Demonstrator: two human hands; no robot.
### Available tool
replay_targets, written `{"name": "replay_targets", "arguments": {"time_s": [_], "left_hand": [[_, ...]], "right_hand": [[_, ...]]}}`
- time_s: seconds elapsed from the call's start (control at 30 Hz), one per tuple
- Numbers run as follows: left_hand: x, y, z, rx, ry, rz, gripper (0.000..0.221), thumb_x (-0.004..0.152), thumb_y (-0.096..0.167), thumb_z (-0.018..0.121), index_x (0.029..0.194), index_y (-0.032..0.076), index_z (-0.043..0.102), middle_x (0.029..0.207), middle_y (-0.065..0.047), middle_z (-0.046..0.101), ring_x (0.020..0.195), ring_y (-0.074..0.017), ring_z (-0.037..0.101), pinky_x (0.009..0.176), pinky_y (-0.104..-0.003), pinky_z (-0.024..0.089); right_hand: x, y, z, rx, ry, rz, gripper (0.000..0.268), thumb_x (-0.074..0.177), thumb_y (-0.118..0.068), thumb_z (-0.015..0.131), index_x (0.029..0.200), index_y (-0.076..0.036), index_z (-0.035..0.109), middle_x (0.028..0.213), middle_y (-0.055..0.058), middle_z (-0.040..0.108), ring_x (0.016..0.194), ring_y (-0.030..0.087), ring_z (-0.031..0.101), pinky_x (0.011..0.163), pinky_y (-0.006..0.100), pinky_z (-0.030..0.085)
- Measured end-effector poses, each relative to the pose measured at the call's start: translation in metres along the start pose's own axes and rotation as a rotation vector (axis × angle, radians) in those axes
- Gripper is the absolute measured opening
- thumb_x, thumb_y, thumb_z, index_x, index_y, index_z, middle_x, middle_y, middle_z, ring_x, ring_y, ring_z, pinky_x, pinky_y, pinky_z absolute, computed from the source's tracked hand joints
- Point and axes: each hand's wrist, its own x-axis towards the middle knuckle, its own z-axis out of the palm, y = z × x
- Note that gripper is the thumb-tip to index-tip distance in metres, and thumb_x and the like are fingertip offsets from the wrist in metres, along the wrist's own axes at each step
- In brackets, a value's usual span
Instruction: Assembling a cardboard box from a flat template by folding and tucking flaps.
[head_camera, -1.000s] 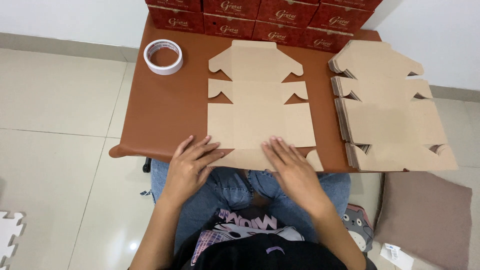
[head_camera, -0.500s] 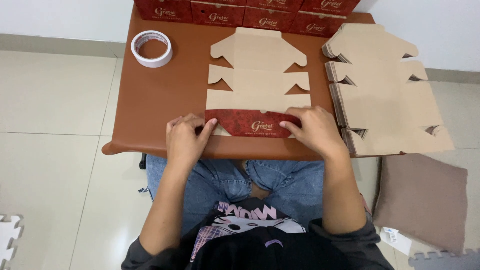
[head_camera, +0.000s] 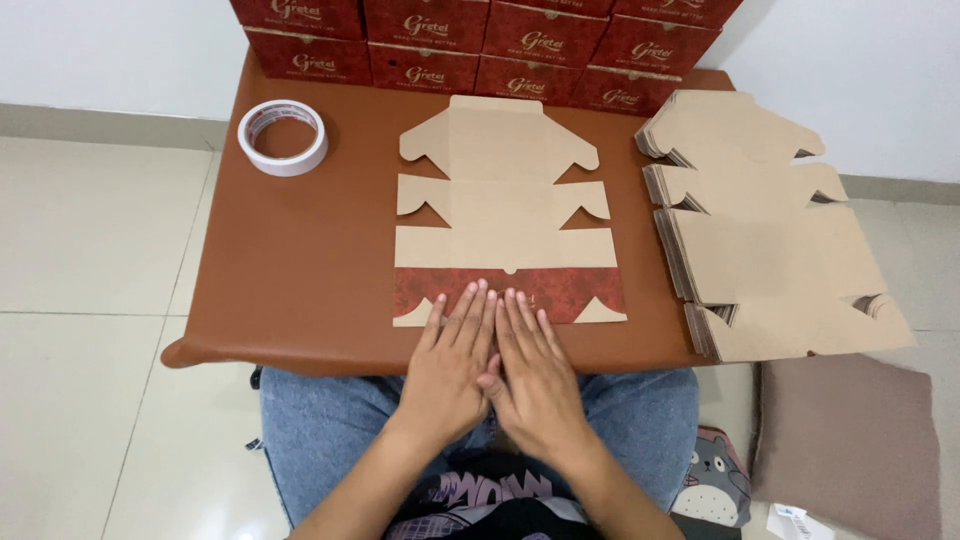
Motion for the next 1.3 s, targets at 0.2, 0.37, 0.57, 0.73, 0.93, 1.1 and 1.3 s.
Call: {"name": "replay_targets", "arguments": {"time_s": [0.2, 0.37, 0.57, 0.73, 0.93, 1.1, 1.3], "left_hand": [[0.009, -0.015, -0.002, 0.016, -0.035, -0.037, 0.07, 0.095, 0.032, 0.042, 0.148, -0.012, 0.035, 0.157, -0.029, 0.036, 0.151, -0.0335, 0.028, 0.124, -0.047, 0.016], [-0.002, -0.043, -0.019, 0.171, -0.048, -0.138, 0.069, 0.099, 0.036, 0.035, 0.153, -0.006, 0.03, 0.163, -0.02, 0.031, 0.154, -0.0257, 0.024, 0.126, -0.041, 0.013], [0.007, -0.033, -0.001, 0.23, -0.024, -0.169, 0.074, 0.094, 0.04, 0.04, 0.155, -0.001, 0.031, 0.164, -0.019, 0.029, 0.155, -0.0259, 0.018, 0.126, -0.053, 0.003], [0.024, -0.026, 0.009, 0.126, -0.068, -0.005, 0.07, 0.096, 0.034, 0.038, 0.152, -0.007, 0.032, 0.162, -0.022, 0.032, 0.154, -0.0282, 0.021, 0.125, -0.051, 0.006], [0.011, -0.06, -0.016, 0.156, -0.16, 0.017, 0.09, 0.098, 0.072, 0.031, 0.156, 0.003, 0.027, 0.164, -0.014, 0.028, 0.155, -0.024, 0.016, 0.125, -0.048, 0.003], [0.013, -0.075, -0.046, -0.051, -0.293, -0.052, 0.149, 0.03, 0.064, 0.103, 0.155, 0.015, 0.037, 0.16, -0.007, 0.037, 0.149, -0.0215, 0.026, 0.121, -0.045, 0.012], [0.002, -0.068, -0.05, -0.062, -0.339, -0.058, 0.138, 0.042, 0.049, 0.103, 0.157, 0.016, 0.033, 0.161, -0.005, 0.037, 0.148, -0.0232, 0.028, 0.121, -0.045, 0.015]], "right_hand": [[0.014, 0.01, 0.0, -0.085, 0.049, 0.029, 0.079, 0.103, -0.056, 0.023, 0.149, 0.008, 0.036, 0.158, 0.028, 0.034, 0.151, 0.036, 0.028, 0.123, 0.047, 0.019], [-0.001, 0.065, -0.023, -0.256, 0.012, 0.206, 0.075, 0.102, -0.052, 0.017, 0.156, 0.0, 0.023, 0.164, 0.02, 0.024, 0.153, 0.031, 0.021, 0.123, 0.046, 0.017], [0.007, 0.058, -0.029, -0.189, -0.047, 0.105, 0.078, 0.1, -0.052, 0.027, 0.155, 0.003, 0.023, 0.164, 0.023, 0.024, 0.153, 0.031, 0.019, 0.124, 0.046, 0.011], [0.025, 0.023, -0.02, -0.008, -0.098, -0.077, 0.081, 0.1, -0.056, 0.032, 0.151, 0.008, 0.032, 0.162, 0.023, 0.03, 0.153, 0.033, 0.022, 0.123, 0.047, 0.015], [0.019, 0.081, -0.029, -0.41, -0.16, 0.047, 0.081, 0.104, -0.063, 0.002, 0.159, -0.003, 0.007, 0.168, 0.014, 0.007, 0.154, 0.023, 0.005, 0.125, 0.038, 0.002], [0.014, 0.087, -0.047, -0.242, -0.044, 0.137, 0.087, 0.088, -0.069, 0.048, 0.157, -0.017, 0.033, 0.164, 0.012, 0.031, 0.152, 0.03, 0.023, 0.12, 0.05, 0.015], [-0.006, 0.083, -0.053, -0.128, -0.087, 0.118, 0.105, 0.069, -0.072, 0.073, 0.152, -0.015, 0.043, 0.162, 0.014, 0.034, 0.152, 0.032, 0.023, 0.115, 0.054, 0.021]]}}
